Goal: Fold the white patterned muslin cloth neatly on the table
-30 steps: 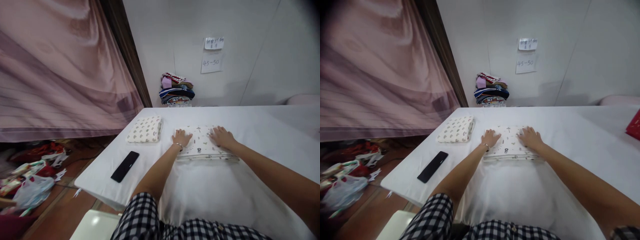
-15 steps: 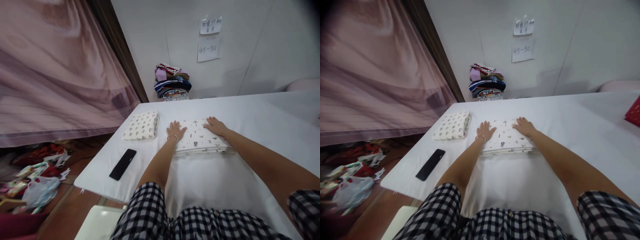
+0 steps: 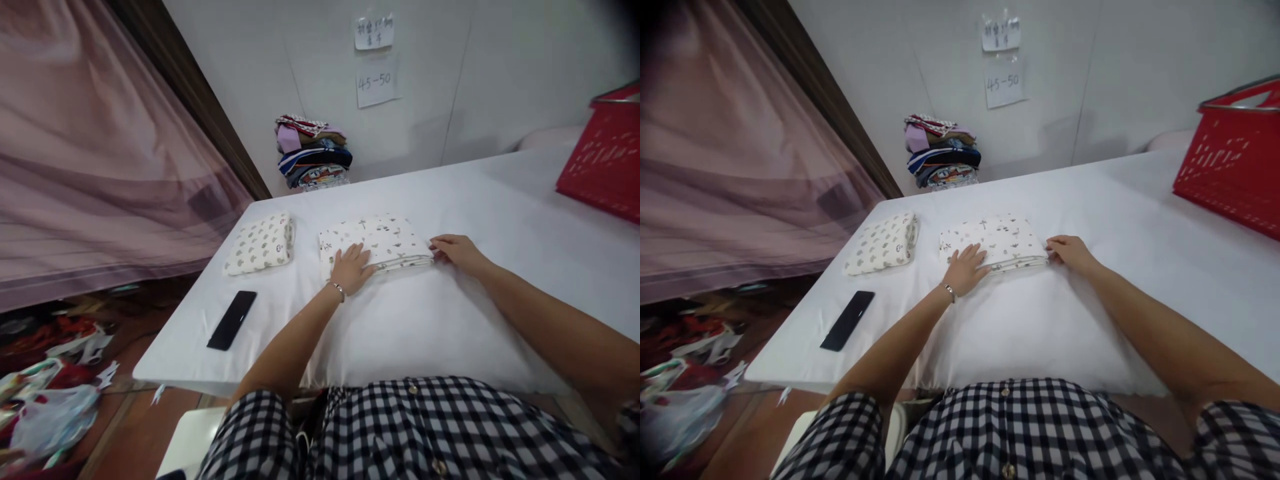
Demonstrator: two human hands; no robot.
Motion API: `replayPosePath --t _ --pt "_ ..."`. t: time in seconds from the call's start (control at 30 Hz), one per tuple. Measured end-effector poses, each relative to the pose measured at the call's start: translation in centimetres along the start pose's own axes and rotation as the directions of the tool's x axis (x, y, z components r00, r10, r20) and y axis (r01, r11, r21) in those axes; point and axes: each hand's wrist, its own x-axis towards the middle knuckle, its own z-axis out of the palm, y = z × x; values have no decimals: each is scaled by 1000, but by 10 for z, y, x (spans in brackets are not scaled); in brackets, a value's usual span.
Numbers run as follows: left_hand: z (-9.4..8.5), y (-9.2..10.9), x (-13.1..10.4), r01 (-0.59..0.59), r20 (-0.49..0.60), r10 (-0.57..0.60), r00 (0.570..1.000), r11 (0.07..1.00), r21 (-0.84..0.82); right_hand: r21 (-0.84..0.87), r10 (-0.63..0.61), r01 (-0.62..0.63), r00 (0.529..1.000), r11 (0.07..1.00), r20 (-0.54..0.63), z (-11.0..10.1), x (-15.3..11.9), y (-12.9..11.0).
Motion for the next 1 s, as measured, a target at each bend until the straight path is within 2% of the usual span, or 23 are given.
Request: replayPosePath --t 0.13,0.23,0.37,0.47,0.67,0.73,0.8,0.9,1.0 --pt "9 23 9 -84 -11 84 996 996 28 -6 65 -65 997 998 40 -1 -8 -2" --pt "18 31 13 -105 -22 106 994 993 52 -59 101 -98 993 993 60 0 -11 -7" --pt "27 33 9 -116 -71 122 990 989 94 -178 116 -93 986 980 122 4 -16 -11" --pt "29 31 6 -110 -102 121 987 988 111 -234 78 -44 988 971 135 6 -17 -11" --pt "30 32 9 -75 -104 88 991 990 122 -189 29 -12 995 982 91 1 -18 -5" --pt "31 32 11 -68 -99 81 992 990 122 -218 -26 45 996 975 90 -4 -22 -4" --pt "31 32 11 -66 -89 77 993 991 119 -255 -107 140 984 957 141 -9 -27 -3" --pt "31 33 11 -60 -73 68 995 992 110 -303 -208 279 947 911 245 -12 -35 -1" --pt "30 33 10 -60 -84 66 994 996 72 -395 -303 392 914 831 270 -8 -38 1"
